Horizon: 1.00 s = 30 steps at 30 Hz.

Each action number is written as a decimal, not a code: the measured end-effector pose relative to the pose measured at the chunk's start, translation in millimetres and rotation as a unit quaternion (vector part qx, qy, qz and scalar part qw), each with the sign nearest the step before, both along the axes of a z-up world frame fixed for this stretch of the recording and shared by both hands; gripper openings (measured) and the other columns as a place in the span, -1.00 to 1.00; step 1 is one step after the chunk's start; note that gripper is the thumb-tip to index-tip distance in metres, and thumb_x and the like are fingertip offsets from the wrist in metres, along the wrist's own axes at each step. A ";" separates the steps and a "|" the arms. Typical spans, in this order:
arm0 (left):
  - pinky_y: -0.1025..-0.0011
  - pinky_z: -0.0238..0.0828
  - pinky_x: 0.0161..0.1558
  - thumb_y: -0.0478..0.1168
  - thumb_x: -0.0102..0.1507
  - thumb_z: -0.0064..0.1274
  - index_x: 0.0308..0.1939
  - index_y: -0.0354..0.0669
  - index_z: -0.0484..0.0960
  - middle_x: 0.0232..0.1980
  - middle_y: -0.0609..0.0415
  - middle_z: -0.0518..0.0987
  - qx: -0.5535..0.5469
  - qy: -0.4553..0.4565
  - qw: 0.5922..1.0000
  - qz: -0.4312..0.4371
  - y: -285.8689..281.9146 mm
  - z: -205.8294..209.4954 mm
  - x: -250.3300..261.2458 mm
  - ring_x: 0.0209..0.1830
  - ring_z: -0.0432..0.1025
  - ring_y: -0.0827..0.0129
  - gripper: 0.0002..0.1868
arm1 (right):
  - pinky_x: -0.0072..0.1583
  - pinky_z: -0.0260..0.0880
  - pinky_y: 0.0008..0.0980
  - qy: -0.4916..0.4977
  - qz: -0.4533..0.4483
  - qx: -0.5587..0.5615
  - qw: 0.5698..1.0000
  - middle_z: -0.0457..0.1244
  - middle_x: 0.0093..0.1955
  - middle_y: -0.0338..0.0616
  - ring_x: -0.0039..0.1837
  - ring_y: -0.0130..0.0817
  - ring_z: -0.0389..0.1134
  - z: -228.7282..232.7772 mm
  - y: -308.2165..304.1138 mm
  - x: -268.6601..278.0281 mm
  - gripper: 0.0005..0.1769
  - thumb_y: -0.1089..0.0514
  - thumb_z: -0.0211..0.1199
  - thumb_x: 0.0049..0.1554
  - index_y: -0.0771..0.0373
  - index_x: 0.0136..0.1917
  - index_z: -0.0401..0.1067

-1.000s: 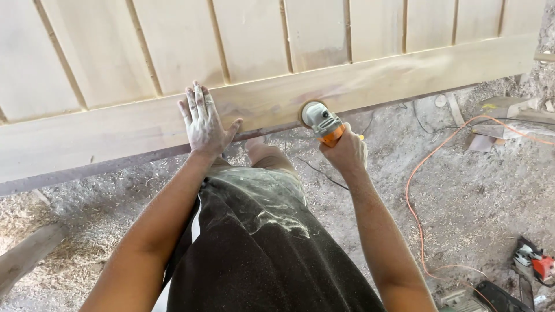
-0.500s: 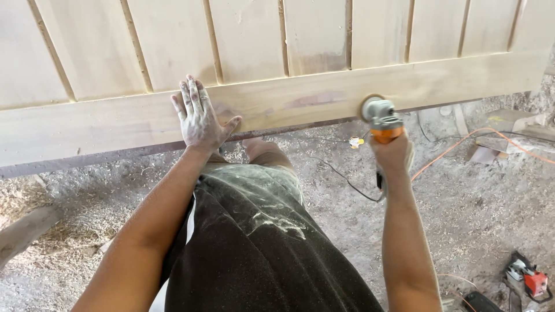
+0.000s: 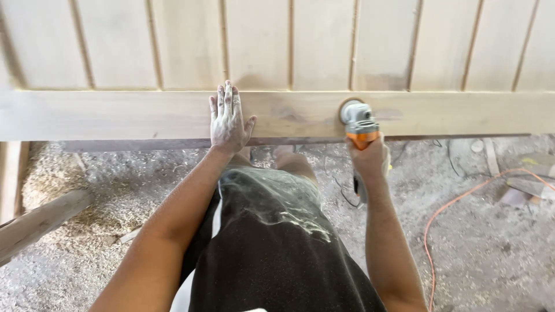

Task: Sanding a wooden door using a power sander.

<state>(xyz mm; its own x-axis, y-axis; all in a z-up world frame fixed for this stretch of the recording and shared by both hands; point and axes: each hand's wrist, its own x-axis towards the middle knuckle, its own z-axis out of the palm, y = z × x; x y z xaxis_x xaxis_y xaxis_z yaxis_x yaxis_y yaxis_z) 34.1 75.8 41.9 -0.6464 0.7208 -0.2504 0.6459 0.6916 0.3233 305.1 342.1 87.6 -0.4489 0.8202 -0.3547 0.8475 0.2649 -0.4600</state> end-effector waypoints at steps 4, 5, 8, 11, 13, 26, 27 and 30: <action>-0.14 -0.44 0.60 0.12 0.41 -0.08 0.59 -0.52 -0.13 0.66 -0.39 -0.16 -0.010 0.035 0.999 0.030 -46.2 -13.3 -30.9 0.69 -0.30 -0.16 -0.04 | -0.09 0.56 -0.24 -0.024 0.048 -0.035 0.998 0.42 -0.11 -0.02 -0.16 -0.24 0.48 6.6 -69.5 -69.7 -0.40 -0.07 0.50 0.05 0.38 0.14 0.37; -0.15 -0.46 0.59 0.08 0.44 -0.13 0.58 -0.52 -0.11 0.66 -0.37 -0.15 -0.008 0.031 0.998 0.048 -56.1 -14.9 -38.2 0.69 -0.30 -0.16 -0.11 | -0.12 0.56 -0.26 -0.031 0.072 -0.055 0.995 0.42 -0.14 -0.03 -0.19 -0.26 0.47 8.7 -85.2 -84.8 -0.41 -0.05 0.50 0.04 0.37 0.13 0.37; -0.14 -0.48 0.60 0.02 0.47 -0.23 0.59 -0.49 -0.08 0.68 -0.32 -0.12 0.000 0.032 0.997 0.071 -79.8 -17.9 -55.4 0.70 -0.30 -0.15 -0.21 | -0.15 0.56 -0.28 -0.034 0.116 -0.082 0.989 0.41 -0.17 -0.06 -0.24 -0.29 0.46 10.9 -124.5 -117.6 -0.44 -0.02 0.48 0.02 0.36 0.13 0.37; -0.12 -0.49 0.61 -0.04 0.46 -0.29 0.60 -0.46 -0.04 0.68 -0.29 -0.09 0.015 0.032 0.996 0.078 -89.8 -17.2 -65.1 0.70 -0.29 -0.13 -0.26 | -0.14 0.55 -0.26 -0.031 0.157 -0.089 0.983 0.41 -0.20 -0.07 -0.24 -0.29 0.46 32.7 -149.6 -145.9 -0.45 -0.03 0.47 -0.03 0.32 0.08 0.38; -0.11 -0.50 0.60 -0.06 0.46 -0.31 0.60 -0.45 -0.02 0.68 -0.28 -0.08 0.024 0.023 0.997 0.075 -91.5 -15.4 -68.0 0.70 -0.28 -0.12 -0.27 | -0.11 0.54 -0.23 -0.033 0.175 -0.088 0.980 0.41 -0.21 -0.07 -0.24 -0.27 0.46 44.1 -160.8 -157.7 -0.45 -0.06 0.48 -0.07 0.30 0.04 0.39; -0.12 -0.51 0.61 -0.08 0.46 -0.31 0.60 -0.45 0.00 0.69 -0.23 -0.07 0.006 0.010 0.995 0.097 -79.5 -10.0 -65.3 0.71 -0.30 -0.09 -0.29 | -0.18 0.52 -0.27 -0.107 0.221 -0.053 0.968 0.39 -0.23 -0.11 -0.29 -0.33 0.42 31.6 -129.2 -112.2 -0.54 0.00 0.47 -0.01 0.28 0.01 0.36; -0.11 -0.51 0.62 -0.08 0.47 -0.31 0.60 -0.45 -0.01 0.69 -0.22 -0.08 -0.002 0.009 0.995 0.103 -78.2 -10.0 -64.7 0.71 -0.31 -0.09 -0.29 | -0.19 0.52 -0.28 -0.108 0.217 -0.040 0.969 0.39 -0.23 -0.11 -0.29 -0.34 0.42 29.7 -122.6 -105.7 -0.55 0.03 0.48 -0.02 0.28 0.00 0.37; -0.09 -0.50 0.60 -0.07 0.47 -0.31 0.60 -0.46 -0.04 0.69 -0.25 -0.10 -0.007 0.020 0.996 0.091 -65.9 -35.5 -59.2 0.70 -0.32 -0.07 -0.29 | -0.23 0.53 -0.27 -0.108 0.200 -0.037 0.973 0.39 -0.23 -0.09 -0.31 -0.32 0.42 26.7 -100.7 -83.9 -0.55 0.01 0.47 0.01 0.29 0.02 0.37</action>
<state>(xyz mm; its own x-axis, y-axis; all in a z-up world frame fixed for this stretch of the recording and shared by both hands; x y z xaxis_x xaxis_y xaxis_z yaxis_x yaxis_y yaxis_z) -25.2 9.9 6.4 -0.7751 0.5883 -0.2303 0.5226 0.8019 0.2897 221.2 241.4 114.3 -0.6354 0.5643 -0.5271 0.7625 0.5662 -0.3129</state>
